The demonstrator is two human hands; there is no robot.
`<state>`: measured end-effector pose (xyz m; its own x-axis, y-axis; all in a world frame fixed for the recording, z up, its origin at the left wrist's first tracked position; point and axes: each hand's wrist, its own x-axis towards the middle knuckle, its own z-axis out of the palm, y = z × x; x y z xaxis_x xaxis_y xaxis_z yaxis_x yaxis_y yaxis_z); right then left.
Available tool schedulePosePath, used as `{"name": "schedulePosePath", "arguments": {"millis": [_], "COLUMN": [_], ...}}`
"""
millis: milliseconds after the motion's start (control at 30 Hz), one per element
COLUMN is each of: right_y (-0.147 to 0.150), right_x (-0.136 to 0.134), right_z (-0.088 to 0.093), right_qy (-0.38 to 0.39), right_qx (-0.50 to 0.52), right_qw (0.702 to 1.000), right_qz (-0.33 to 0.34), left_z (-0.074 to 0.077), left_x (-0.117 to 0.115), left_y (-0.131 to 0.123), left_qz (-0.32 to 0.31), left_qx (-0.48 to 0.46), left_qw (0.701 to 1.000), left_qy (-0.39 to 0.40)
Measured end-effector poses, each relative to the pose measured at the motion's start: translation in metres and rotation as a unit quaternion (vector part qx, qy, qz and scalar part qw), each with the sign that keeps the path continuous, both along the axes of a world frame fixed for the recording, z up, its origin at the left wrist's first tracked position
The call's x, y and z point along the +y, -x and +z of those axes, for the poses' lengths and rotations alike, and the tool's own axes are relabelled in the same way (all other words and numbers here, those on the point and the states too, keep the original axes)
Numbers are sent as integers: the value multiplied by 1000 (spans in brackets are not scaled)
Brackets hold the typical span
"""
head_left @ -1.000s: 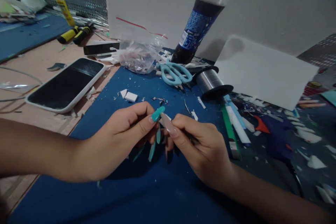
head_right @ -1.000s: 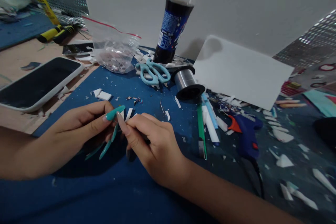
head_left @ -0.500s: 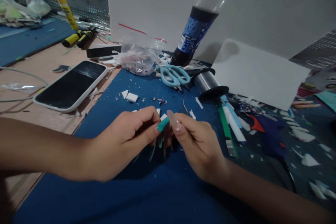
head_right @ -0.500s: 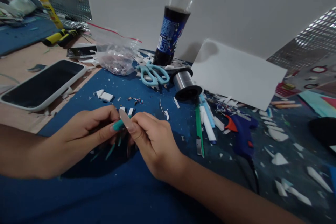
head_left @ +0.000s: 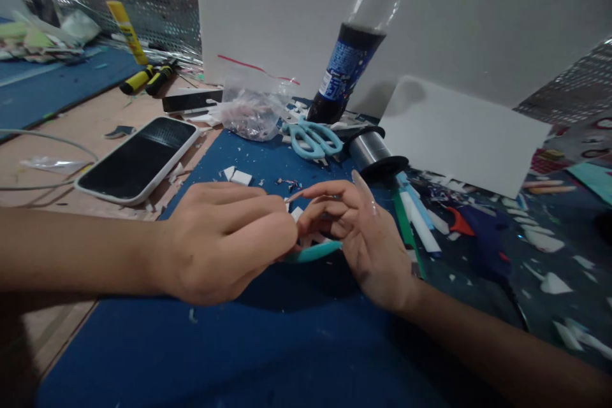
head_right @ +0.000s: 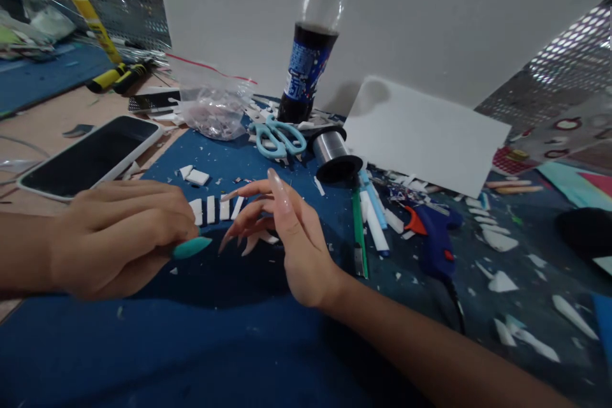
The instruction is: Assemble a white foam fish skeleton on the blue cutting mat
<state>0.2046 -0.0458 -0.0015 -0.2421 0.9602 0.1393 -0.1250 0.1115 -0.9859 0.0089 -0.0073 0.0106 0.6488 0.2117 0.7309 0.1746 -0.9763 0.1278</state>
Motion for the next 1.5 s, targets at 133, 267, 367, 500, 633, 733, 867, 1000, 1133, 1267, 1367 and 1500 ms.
{"name": "schedulePosePath", "arguments": {"millis": [133, 267, 367, 500, 633, 733, 867, 1000, 1133, 1267, 1367, 1500], "right_y": [0, 0, 0, -2, -3, -2, -3, -5, -3, -1, -1, 0], "right_x": [-2, -2, -2, -1, 0, 1, 0, -1, -1, 0, 1, 2], "right_z": [-2, -2, 0, 1, -1, -1, 3, 5, 5, 4, 2, -3], "right_qy": [-31, -63, -66, -78, -89, -99, -125, -152, -128, -96, -108, -178], "right_qx": [4, -5, -5, -40, -56, -73, -100, -133, -109, -117, -151, -165], "right_qw": [999, 998, 998, 996, 993, 992, 986, 976, 981, 985, 981, 969], "right_qz": [11, 1, 2, 24, 45, 38, 39, 83, 96, 79, 63, 51], "left_z": [12, 22, 27, 33, 32, 28, 22, 12, 2, -3, -4, -10], "left_x": [5, 10, 12, 8, 3, 3, 3, 0, 0, 3, 2, 0], "left_y": [3, 6, 8, 7, 0, -2, -3, -4, -4, -4, -3, -1], "left_qz": [-80, -82, -55, -48, -34, -31, -25, -46, 12, 18, 1, -36], "left_qx": [33, 45, 66, 87, 55, 48, 61, 64, 71, 73, 49, 29], "left_qw": [996, 995, 994, 995, 993, 991, 990, 991, 993, 991, 994, 995], "left_qy": [19, -18, -74, -10, 100, 122, 128, 107, 94, 110, 102, 88]}}
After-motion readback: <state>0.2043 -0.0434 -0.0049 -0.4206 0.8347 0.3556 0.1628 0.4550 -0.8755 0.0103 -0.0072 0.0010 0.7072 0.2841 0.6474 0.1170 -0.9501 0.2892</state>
